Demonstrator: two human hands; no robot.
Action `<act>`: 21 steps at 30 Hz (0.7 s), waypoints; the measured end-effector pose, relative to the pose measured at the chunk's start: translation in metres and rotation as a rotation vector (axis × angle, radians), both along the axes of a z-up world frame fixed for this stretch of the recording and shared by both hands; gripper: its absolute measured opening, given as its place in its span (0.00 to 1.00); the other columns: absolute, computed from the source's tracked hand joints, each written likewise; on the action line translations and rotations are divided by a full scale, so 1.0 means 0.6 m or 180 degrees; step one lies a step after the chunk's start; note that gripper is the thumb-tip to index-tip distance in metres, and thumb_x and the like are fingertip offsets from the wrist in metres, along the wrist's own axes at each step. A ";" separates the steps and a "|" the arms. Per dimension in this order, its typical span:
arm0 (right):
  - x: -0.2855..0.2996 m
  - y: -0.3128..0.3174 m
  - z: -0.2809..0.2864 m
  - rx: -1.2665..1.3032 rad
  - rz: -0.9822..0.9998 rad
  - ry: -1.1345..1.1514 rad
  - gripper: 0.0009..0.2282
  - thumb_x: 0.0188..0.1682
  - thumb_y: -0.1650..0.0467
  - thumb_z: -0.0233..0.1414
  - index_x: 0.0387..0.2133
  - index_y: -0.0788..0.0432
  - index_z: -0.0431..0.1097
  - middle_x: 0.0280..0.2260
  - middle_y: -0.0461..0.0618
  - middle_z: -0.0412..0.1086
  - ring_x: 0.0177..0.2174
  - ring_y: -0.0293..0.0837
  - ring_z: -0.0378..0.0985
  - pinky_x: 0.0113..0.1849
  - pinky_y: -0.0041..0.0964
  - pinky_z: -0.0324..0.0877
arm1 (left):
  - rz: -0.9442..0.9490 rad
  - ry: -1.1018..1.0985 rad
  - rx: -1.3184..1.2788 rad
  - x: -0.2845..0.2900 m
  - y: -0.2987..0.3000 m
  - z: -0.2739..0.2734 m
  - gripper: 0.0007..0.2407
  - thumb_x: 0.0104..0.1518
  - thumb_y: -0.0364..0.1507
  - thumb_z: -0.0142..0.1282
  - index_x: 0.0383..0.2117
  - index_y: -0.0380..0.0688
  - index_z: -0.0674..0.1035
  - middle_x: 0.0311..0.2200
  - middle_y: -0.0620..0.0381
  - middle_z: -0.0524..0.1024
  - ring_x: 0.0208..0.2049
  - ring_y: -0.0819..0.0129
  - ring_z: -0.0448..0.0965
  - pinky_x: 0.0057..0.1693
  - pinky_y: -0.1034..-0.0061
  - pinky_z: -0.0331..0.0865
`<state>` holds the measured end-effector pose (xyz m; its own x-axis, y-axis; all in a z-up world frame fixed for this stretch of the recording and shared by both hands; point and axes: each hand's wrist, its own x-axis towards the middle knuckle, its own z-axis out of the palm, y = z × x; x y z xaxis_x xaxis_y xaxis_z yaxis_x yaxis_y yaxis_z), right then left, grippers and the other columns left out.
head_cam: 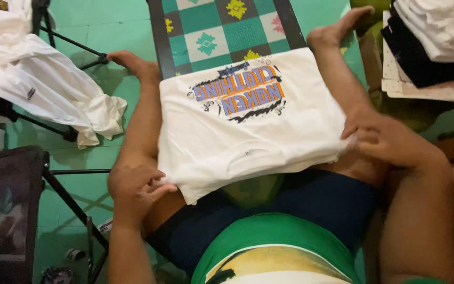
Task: Cleaning a white t-shirt with a lint roller and then carefully aligning a graphic transfer sheet on it for printing.
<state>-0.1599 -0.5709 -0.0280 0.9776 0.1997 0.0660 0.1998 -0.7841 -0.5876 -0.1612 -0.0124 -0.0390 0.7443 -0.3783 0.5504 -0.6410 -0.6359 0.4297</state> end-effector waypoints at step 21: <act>0.388 0.006 -0.212 0.1293 -0.1410 0.0216 0.11 0.54 0.62 0.61 0.39 0.56 0.77 0.28 0.51 0.72 0.29 0.45 0.72 0.32 0.41 0.69 | 0.1825 0.2241 -0.1473 0.397 -0.025 -0.176 0.12 0.61 0.42 0.54 0.34 0.49 0.81 0.24 0.54 0.75 0.30 0.63 0.73 0.39 0.71 0.67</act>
